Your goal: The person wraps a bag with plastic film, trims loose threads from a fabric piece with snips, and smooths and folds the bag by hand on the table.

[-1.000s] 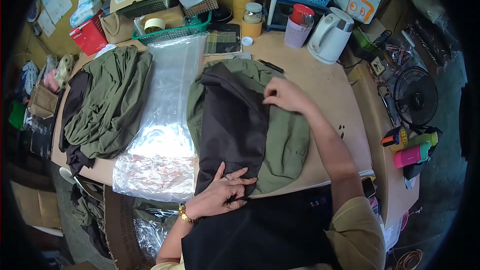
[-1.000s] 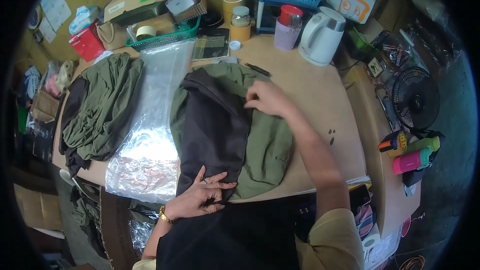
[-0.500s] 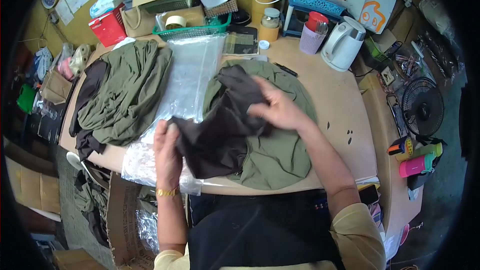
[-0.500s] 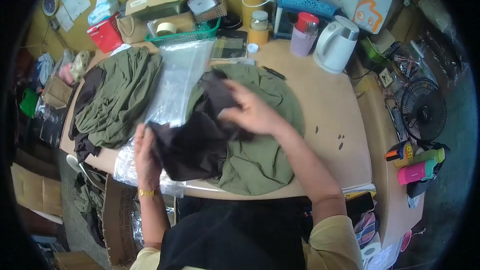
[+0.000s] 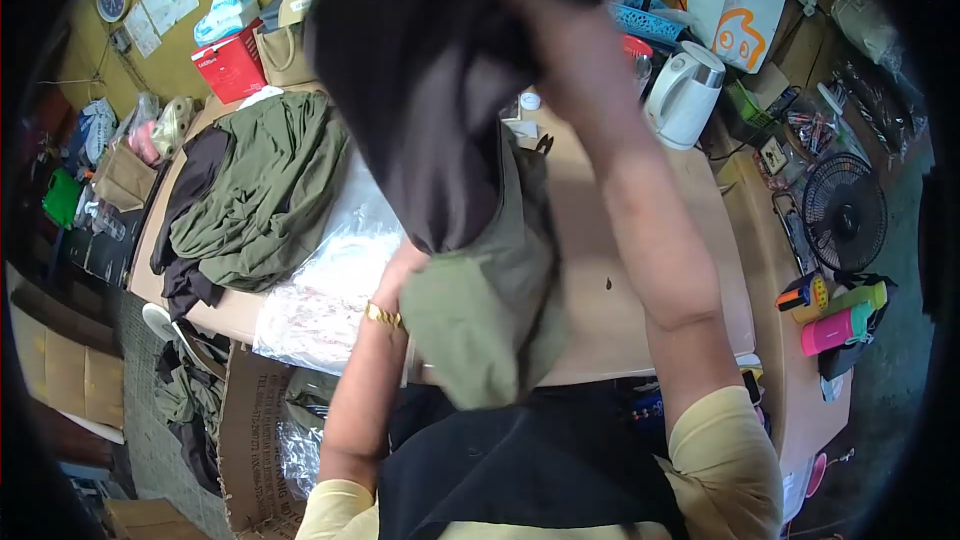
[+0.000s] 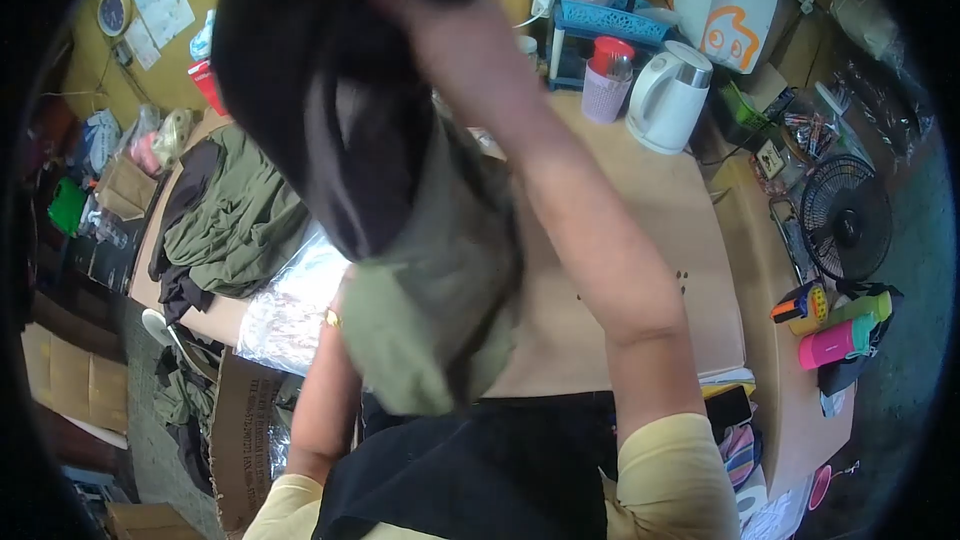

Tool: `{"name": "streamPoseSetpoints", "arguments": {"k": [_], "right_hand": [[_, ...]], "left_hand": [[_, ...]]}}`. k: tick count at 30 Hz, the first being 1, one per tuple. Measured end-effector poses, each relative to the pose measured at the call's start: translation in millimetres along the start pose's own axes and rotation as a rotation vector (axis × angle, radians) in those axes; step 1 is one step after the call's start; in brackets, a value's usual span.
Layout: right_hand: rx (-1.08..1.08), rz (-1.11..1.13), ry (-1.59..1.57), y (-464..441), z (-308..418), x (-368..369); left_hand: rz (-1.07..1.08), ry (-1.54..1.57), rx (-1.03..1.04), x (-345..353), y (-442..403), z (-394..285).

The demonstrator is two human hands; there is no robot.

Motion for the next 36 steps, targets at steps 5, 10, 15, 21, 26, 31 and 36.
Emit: {"name": "streamPoseSetpoints", "arguments": {"k": [5, 10, 15, 21, 26, 31, 36], "right_hand": [[-0.056, -0.473, -0.876, 1, -32, -119], [0.617, -0.243, -0.097, 127, -136, -83], [0.734, 0.421, -0.295, 194, -103, 37], [0.347, 0.855, -0.17, 168, -37, 25], [0.227, 0.93, -0.298, 201, -15, 90], [0.73, 0.843, 0.347, 226, -169, 0], [0.675, 0.466, -0.318, 189, -71, 7]], "left_hand": [[0.472, 0.679, 0.144, 27, 0, -114], [0.996, 0.763, 0.187, 59, 43, -180], [0.477, -1.178, 0.735, 122, 51, -116], [0.308, -1.528, 0.431, 87, 29, -58], [0.528, -1.616, 0.306, 120, 39, 0], [-0.021, -1.084, 0.72, 29, 59, -87], [-0.133, -0.63, 0.634, 30, 65, -126]]}}
Point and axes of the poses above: each hand's wrist, its own y-axis away from the middle knuckle, its own x-axis out of the palm, z = x × y, the point moved 9 cm from there along -y, towards the middle knuckle
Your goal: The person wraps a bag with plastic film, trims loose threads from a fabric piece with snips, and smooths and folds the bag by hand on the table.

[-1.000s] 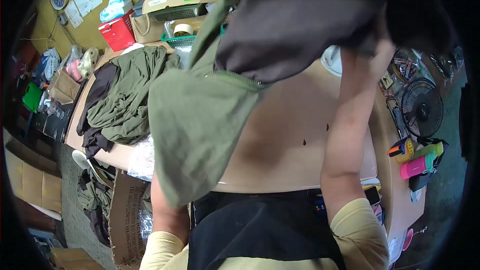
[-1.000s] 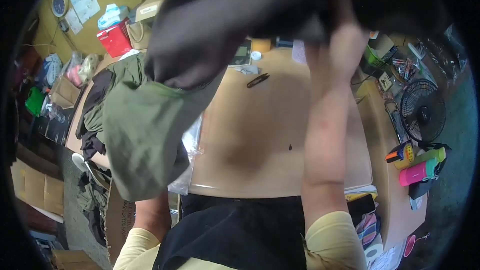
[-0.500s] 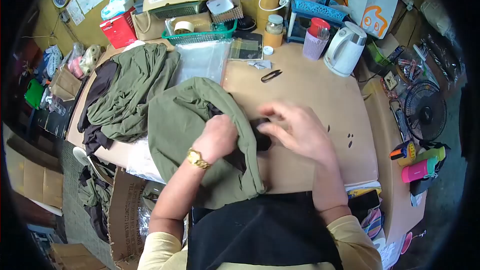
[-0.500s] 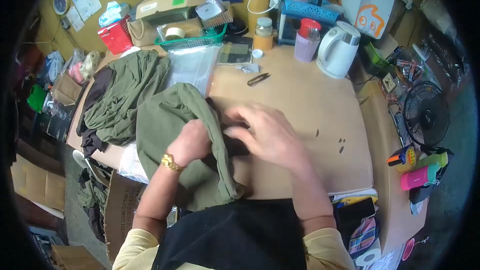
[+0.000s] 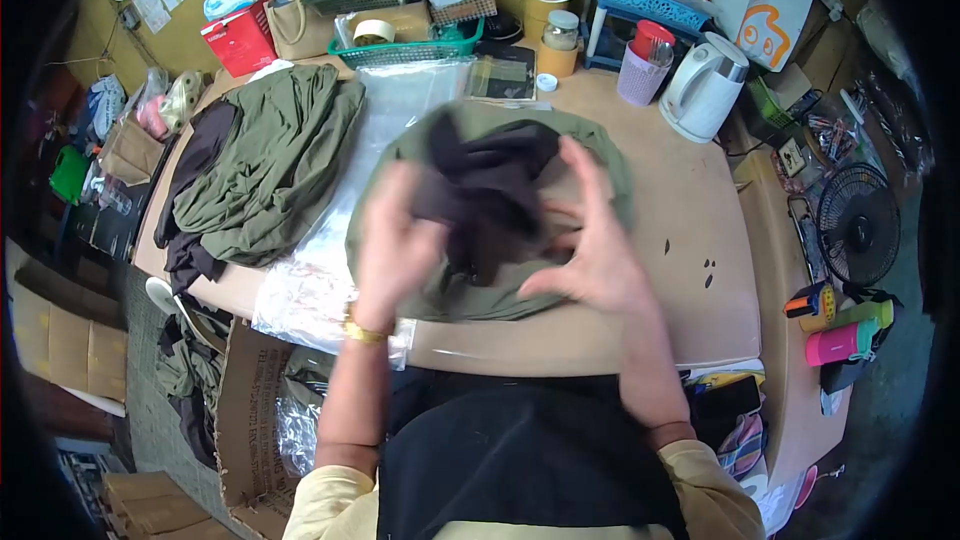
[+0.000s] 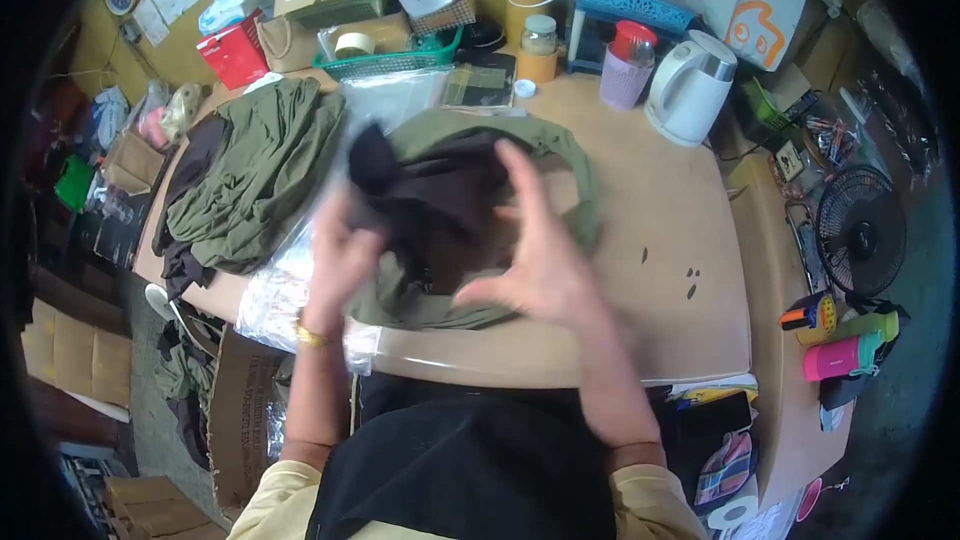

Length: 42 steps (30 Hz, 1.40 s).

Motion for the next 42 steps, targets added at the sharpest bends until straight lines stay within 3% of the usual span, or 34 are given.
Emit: {"name": "streamPoseSetpoints", "arguments": {"k": [1, 2, 3, 4, 5, 6, 8, 10, 12, 13, 18, 20, 22, 23, 24, 26, 27, 30, 32, 37, 40, 42], "right_hand": [[-0.157, 0.01, 0.024, -5, -5, 10], [-0.311, 0.02, 0.049, -10, -24, 21], [-0.276, 0.055, -0.035, -12, -54, 15], [-0.07, 0.054, -0.532, -13, -76, 12], [0.028, -0.116, -0.431, -13, -120, 0], [0.087, -0.225, -1.041, 5, -126, 3], [0.205, -0.339, -1.32, 35, -173, 6], [0.24, -0.349, -1.395, 49, -185, 15], [0.202, -0.314, -1.293, 55, -176, 19], [0.226, -0.337, -1.23, 58, -173, 19], [0.218, -0.317, -1.145, 57, -176, 19], [0.217, -0.343, -1.064, 57, -183, 19], [-0.198, -0.419, -0.41, 62, -155, 0], [-0.31, -0.316, -0.279, 56, -135, 5], [-0.307, -0.317, -0.282, 51, -134, 7], [-0.23, -0.18, -0.102, 36, -132, 34], [-0.135, -0.067, -0.624, 18, -152, 57], [-0.287, -0.05, 0.025, -31, -121, 70], [-0.349, -0.094, 0.226, -67, -99, 55], [-0.463, -0.217, 0.378, -111, -44, 20], [-0.483, -0.29, 0.454, -149, -27, 3], [-0.496, -0.315, 0.478, -163, -17, -4]], "left_hand": [[0.219, 0.052, 0.002, 32, 5, -31], [0.306, 0.319, 0.216, 63, 15, -50], [0.268, 0.442, 0.181, 66, 16, -55], [0.23, 0.566, 0.147, 64, 14, -56], [0.103, 0.591, -0.019, 52, 8, -25], [-0.024, 0.612, -0.185, 40, 5, 18], [-0.072, 0.53, -0.247, 50, 7, 70], [0.086, -0.15, -0.07, 81, 15, 78], [0.144, -0.431, 0.006, 101, 21, 73], [0.157, -0.433, -0.078, 107, 20, 80], [0.29, -0.636, -0.098, 116, 7, 85], [0.211, -0.71, 0.04, 102, 3, 59], [0.268, -0.659, -0.08, 92, 0, 45], [0.163, -0.596, 0.123, 88, 2, 20], [0.061, -0.527, 0.323, 81, 9, -8], [0.179, -0.373, 0.379, 92, 23, -43], [0.323, -0.38, 0.444, 101, 34, -61], [0.412, -0.288, 0.555, 124, 55, -82], [0.349, -0.289, 0.534, 116, 50, -80], [0.148, -0.277, 0.519, 57, 27, -90], [0.239, -0.021, 0.598, 57, 41, -104], [0.107, 0.098, 0.472, 38, 33, -91]]}}
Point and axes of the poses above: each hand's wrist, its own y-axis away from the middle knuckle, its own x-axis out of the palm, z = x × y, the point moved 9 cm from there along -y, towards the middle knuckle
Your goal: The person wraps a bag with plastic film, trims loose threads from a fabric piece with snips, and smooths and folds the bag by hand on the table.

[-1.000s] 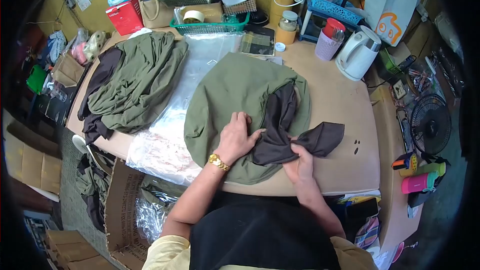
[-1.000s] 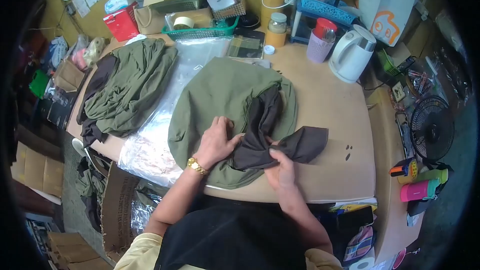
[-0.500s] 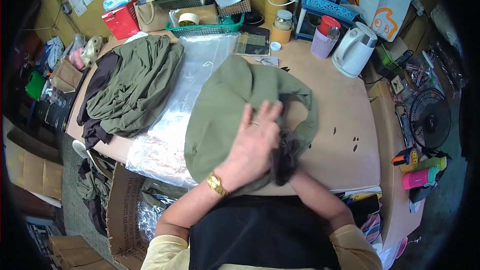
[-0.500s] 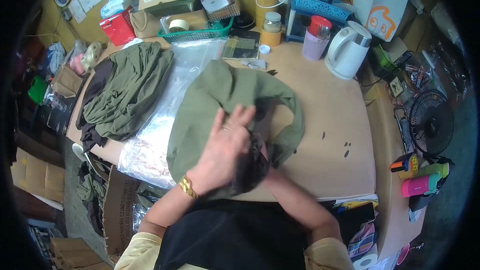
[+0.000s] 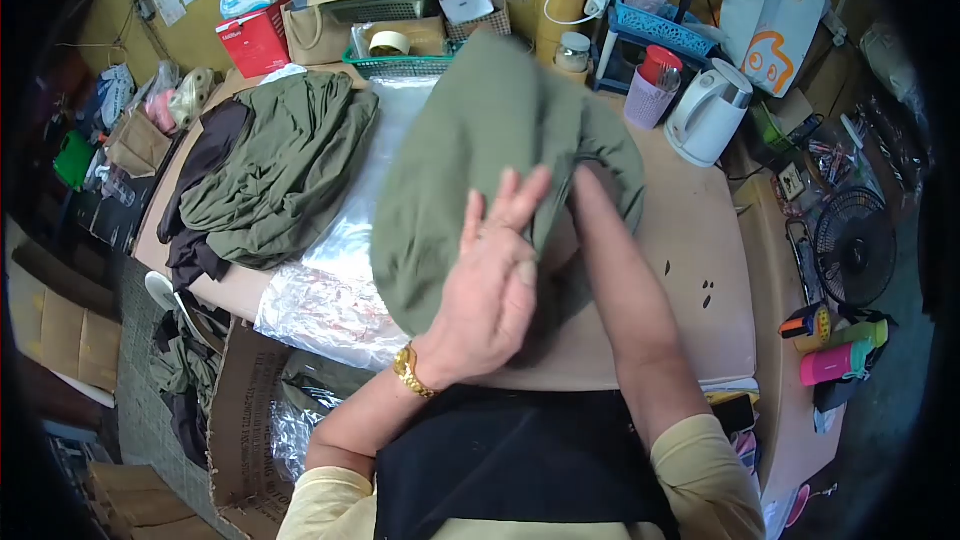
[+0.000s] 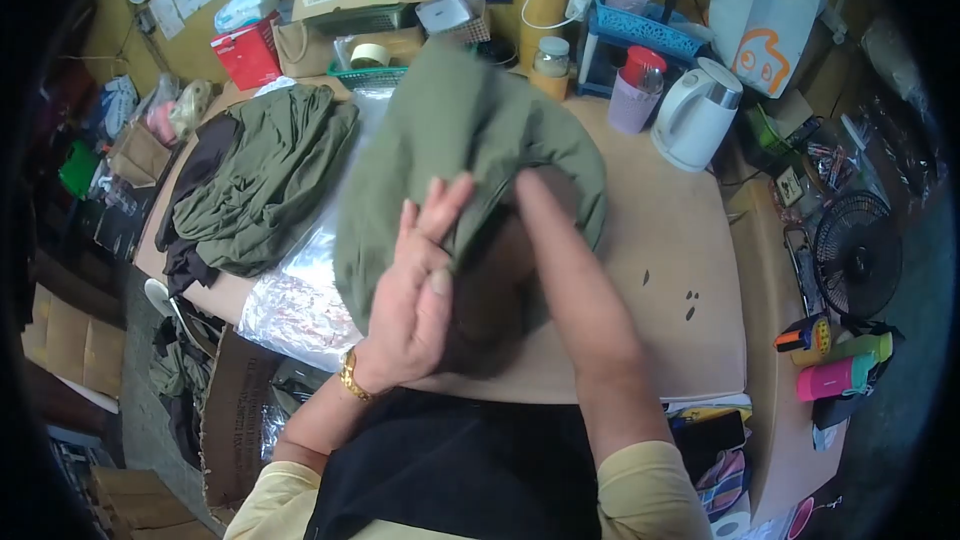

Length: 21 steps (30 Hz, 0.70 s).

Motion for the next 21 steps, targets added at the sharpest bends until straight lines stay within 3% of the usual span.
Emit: {"name": "streamPoseSetpoints", "arguments": {"k": [5, 10, 12, 14, 17, 19, 21], "right_hand": [[-0.006, 0.014, 0.032, -1, -5, -11], [-0.017, 0.029, 0.049, 11, -4, -21], [-0.001, 0.004, 0.09, 7, -15, -33], [-0.028, 0.006, 0.087, 7, -14, -46], [-0.072, 0.25, 0.06, 16, 2, -33], [-0.075, 0.485, 0.136, 38, -1, 0], [-0.031, 0.547, 0.115, 46, -11, 4]], "left_hand": [[-0.219, 0.103, -0.086, -24, 9, 20], [-0.154, -0.036, -0.083, -37, 7, 18], [0.017, -0.052, -0.087, -19, 9, 6], [-0.01, 0.01, -0.118, -16, 15, 13], [-0.169, 0.211, -0.251, -27, 9, 32], [-0.178, 0.131, -0.231, -38, 3, 45], [-0.17, 0.056, -0.194, -41, -1, 50]]}}
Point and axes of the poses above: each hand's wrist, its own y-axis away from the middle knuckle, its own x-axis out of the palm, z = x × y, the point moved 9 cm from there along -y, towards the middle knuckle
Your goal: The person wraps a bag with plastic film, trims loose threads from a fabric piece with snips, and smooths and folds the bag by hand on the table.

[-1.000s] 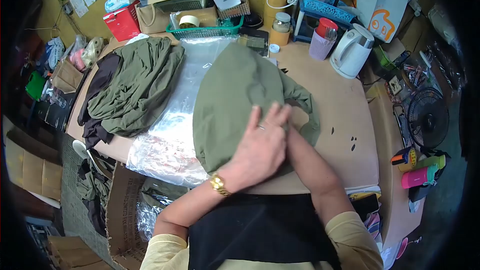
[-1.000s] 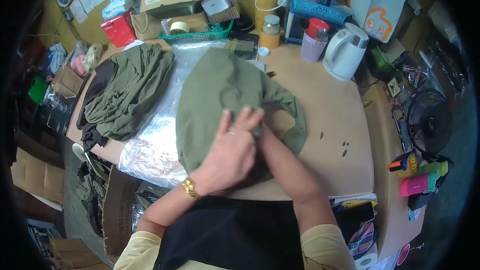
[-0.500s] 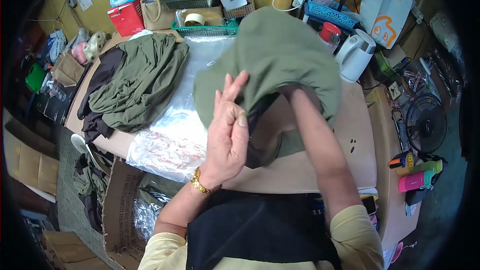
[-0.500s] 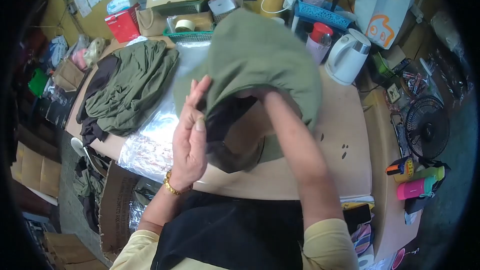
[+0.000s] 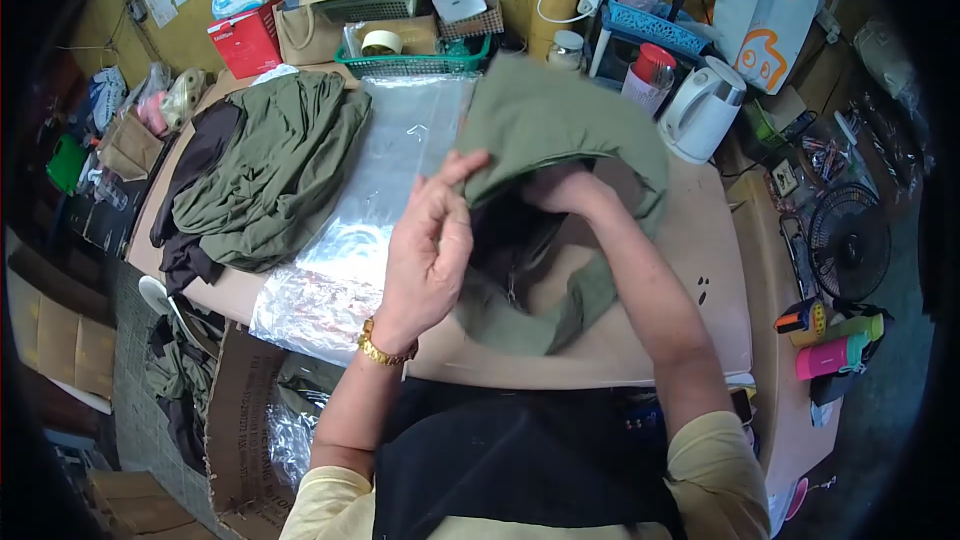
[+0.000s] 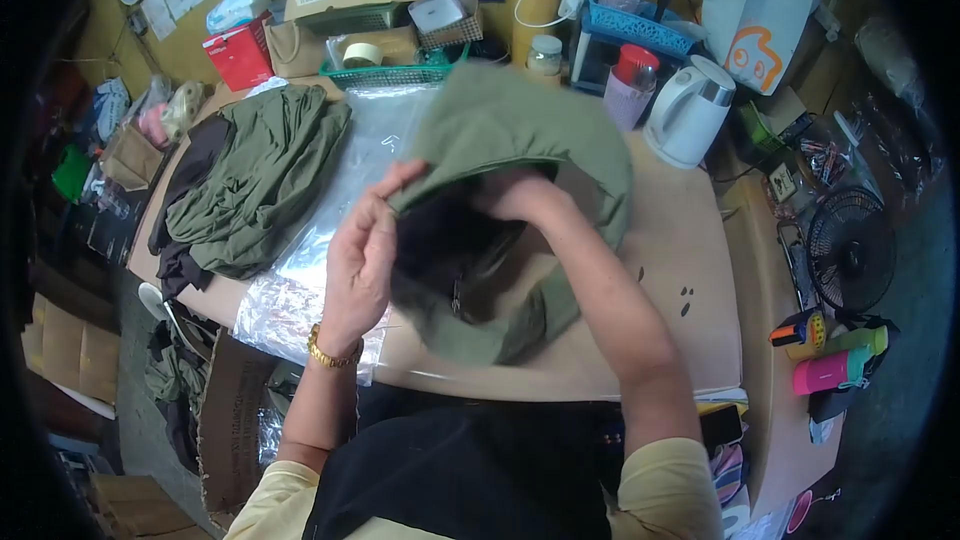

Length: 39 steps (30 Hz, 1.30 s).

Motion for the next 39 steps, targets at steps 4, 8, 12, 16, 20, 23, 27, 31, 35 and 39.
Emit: {"name": "streamPoseSetpoints", "arguments": {"k": [4, 8, 12, 16, 20, 23, 27, 31, 35, 39], "right_hand": [[0.028, -0.262, -0.064, 16, -7, -38], [0.059, -0.407, 0.051, 23, -7, -49], [-0.043, -0.534, 0.138, 21, 10, -63], [-0.153, -0.468, 0.312, 9, 29, -17], [-0.157, -0.122, 0.243, 60, 96, 34], [-0.068, -0.026, 0.127, 78, 93, 55], [0.176, -0.099, -0.159, 73, 45, 30], [0.322, -0.169, -0.344, 64, 26, 0], [0.358, -0.117, -0.389, 59, 38, 4], [0.391, -0.048, -0.406, 69, 57, 15]], "left_hand": [[0.338, -0.084, 0.025, 47, 10, -22], [0.485, -0.158, 0.306, 86, 32, -76], [0.328, -0.27, 0.261, 50, 17, -65], [0.157, -0.279, 0.16, 41, 5, -30], [0.14, -0.39, 0.134, 72, 5, 13], [0.433, -0.3, 0.204, 146, 32, 10], [0.375, -0.342, 0.404, 132, 60, -23], [-0.294, -0.173, -0.109, 7, 95, 51], [-0.084, 0.603, -0.576, 71, 128, 113], [0.489, 0.319, -0.937, 111, 145, 99]]}}
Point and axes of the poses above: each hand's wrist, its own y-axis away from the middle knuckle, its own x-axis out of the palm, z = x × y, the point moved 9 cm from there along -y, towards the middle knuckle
